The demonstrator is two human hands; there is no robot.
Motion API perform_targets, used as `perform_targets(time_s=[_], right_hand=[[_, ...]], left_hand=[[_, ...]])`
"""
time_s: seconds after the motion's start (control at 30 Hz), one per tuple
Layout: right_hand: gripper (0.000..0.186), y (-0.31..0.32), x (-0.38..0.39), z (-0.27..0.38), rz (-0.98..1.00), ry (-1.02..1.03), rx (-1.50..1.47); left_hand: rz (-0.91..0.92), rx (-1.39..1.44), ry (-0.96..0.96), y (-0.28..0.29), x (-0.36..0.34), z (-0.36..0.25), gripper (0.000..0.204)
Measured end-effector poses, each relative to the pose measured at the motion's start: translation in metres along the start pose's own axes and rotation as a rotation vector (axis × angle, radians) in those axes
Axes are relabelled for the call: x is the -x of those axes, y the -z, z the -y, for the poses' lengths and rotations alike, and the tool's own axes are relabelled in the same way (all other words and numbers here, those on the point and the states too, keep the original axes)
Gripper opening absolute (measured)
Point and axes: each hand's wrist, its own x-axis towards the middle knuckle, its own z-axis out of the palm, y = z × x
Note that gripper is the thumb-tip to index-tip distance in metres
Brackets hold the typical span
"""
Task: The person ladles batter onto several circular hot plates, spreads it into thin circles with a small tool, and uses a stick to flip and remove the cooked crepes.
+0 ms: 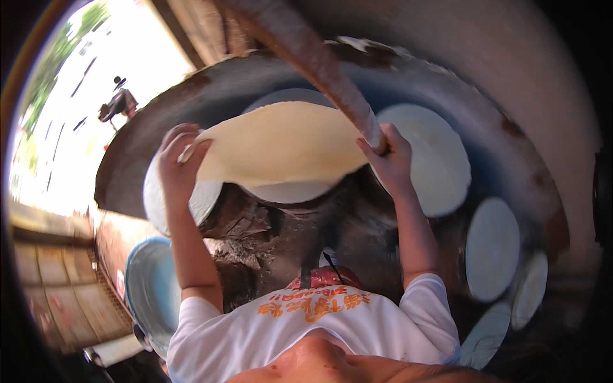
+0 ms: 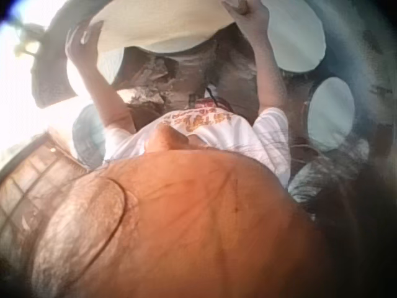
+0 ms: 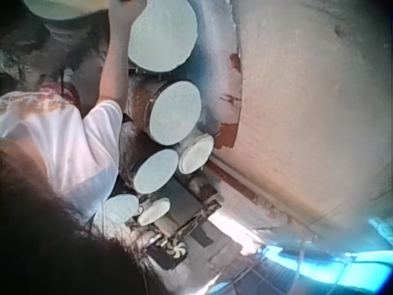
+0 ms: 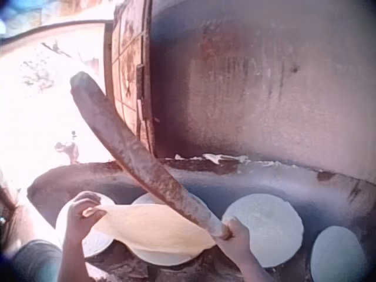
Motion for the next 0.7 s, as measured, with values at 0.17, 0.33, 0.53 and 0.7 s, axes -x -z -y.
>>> perform_targets(time_s=[0.17, 0.33, 0.53, 0.7], right_hand=[[0.027, 0.102, 0.113, 0.029, -0.252, -0.529, -0.27], [0.029, 0.234, 0.21, 0.074, -0.38, -0.604, -0.279], [0.025, 0.513, 0.304, 0.035, -0.619, -0.723, 0.135], [0.009, 0.759, 0.299, 0.077, -0.872, -0.527, 0.379]], left_hand=[[0.117, 0.017, -0.177, -0.018, -0.021, -0.133, 0.014], [0.624, 0.417, -0.199, -0.091, -0.044, -0.214, 0.019], [0.78, 0.583, -0.522, -0.324, -0.043, -0.51, 0.02], [0.384, 0.884, -0.778, -0.4, -0.023, -0.738, 0.019]])
